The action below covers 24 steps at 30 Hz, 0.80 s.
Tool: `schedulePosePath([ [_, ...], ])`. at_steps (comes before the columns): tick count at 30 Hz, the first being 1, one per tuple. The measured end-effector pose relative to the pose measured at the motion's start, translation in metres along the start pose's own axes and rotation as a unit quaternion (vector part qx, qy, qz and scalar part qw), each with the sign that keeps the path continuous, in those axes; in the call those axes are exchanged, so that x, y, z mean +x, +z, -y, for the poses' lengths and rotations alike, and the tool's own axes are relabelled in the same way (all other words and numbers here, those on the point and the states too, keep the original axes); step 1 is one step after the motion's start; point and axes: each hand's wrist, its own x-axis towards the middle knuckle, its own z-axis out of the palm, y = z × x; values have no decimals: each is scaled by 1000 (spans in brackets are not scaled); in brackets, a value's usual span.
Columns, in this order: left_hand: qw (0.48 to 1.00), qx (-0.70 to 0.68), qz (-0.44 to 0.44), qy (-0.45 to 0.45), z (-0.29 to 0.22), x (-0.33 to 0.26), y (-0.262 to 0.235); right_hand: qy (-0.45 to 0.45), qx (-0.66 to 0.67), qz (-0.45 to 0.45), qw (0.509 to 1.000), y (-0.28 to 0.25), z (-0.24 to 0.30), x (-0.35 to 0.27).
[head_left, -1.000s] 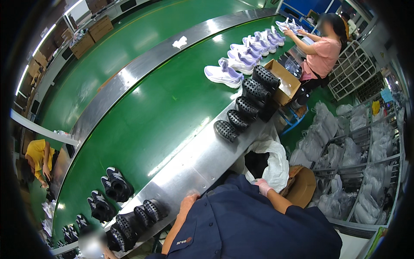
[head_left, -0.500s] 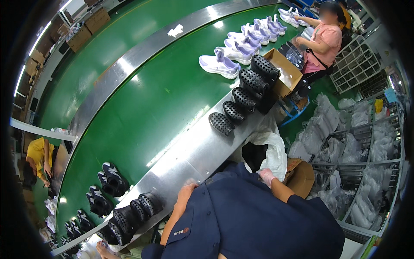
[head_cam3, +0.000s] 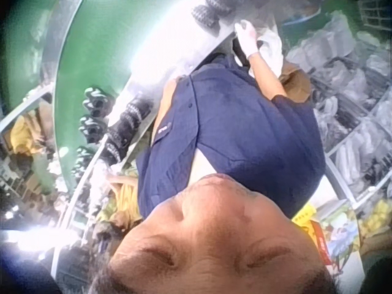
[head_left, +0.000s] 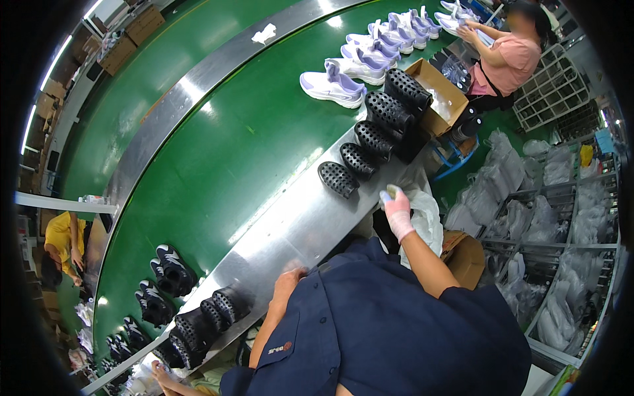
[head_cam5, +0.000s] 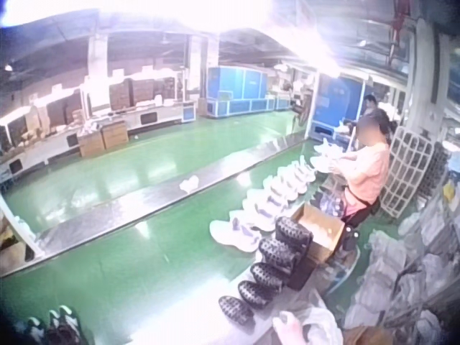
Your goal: The person performs quality control and assembly tasks on sneakers by checking soles, inserting insoles, and adjusting the upper material on a conveyor line. They handle black and white sneakers, checking each component before placing them back on the belt.
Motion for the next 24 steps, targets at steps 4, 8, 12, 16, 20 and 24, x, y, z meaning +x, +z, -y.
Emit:
schedulePosePath([
  [4, 1000, 21, -13, -10, 14, -7, 7, 114, 153, 54, 980, 20, 33, 30],
  [8, 998, 57, -35, 8, 12, -17, 6, 160, 200, 90, 962, 25, 70, 28],
  [12, 997, 65, -30, -9, 7, -18, 4, 182, 229, 67, 954, 24, 75, 22],
  [16, 997, 65, -20, -35, 0, -17, 1, 99, 83, -3, 992, 25, -5, 21],
  [20, 996, 27, -34, -80, 5, -28, -4, 200, 129, 52, 970, 9, -18, -25],
  [24, 988, -137, -42, -53, 23, -11, 2, 238, 167, 69, 954, -15, -35, -55],
])
